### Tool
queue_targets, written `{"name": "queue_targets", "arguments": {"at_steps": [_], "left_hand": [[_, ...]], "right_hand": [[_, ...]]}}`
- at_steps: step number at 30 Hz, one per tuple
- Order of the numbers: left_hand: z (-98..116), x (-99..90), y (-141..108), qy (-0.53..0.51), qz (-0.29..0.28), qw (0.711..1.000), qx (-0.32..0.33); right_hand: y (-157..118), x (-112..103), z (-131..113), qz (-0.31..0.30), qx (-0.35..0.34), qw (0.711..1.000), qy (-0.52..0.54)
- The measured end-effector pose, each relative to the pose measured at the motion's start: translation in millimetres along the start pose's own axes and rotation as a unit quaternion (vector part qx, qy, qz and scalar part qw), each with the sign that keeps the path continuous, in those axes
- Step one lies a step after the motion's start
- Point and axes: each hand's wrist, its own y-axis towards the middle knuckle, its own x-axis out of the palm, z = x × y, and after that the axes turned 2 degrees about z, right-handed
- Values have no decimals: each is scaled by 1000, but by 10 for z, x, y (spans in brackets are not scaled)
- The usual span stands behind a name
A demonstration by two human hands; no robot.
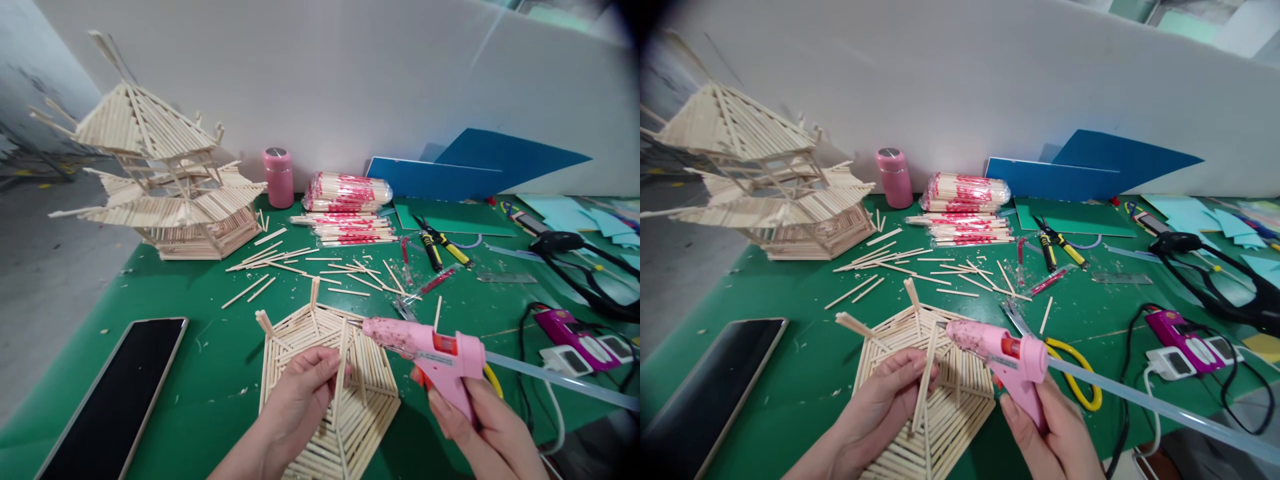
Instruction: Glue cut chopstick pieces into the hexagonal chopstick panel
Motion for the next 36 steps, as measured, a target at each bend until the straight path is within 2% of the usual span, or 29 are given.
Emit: {"name": "queue_targets", "arguments": {"at_steps": [3, 8, 15, 20, 33, 36], "left_hand": [[-5, 2, 0, 0, -3, 1000, 2], [-15, -21, 9, 3, -9, 1000, 1], [-18, -35, 10, -3, -11, 1000, -1], [-6, -25, 8, -1, -17, 1000, 1], [-17, -52, 18, 0, -8, 1000, 2], [-10, -46, 19, -5, -9, 1000, 4]], "right_hand": [[2, -3, -28, 10, -8, 1000, -14], [-1, 4, -23, -5, 24, 1000, 9], [-28, 27, -21, 36, 41, 999, -2], [-23, 23, 22, -1, 43, 999, 27], [-34, 16, 114, -25, 70, 990, 123], [-42, 10, 138, -31, 77, 990, 116]]}}
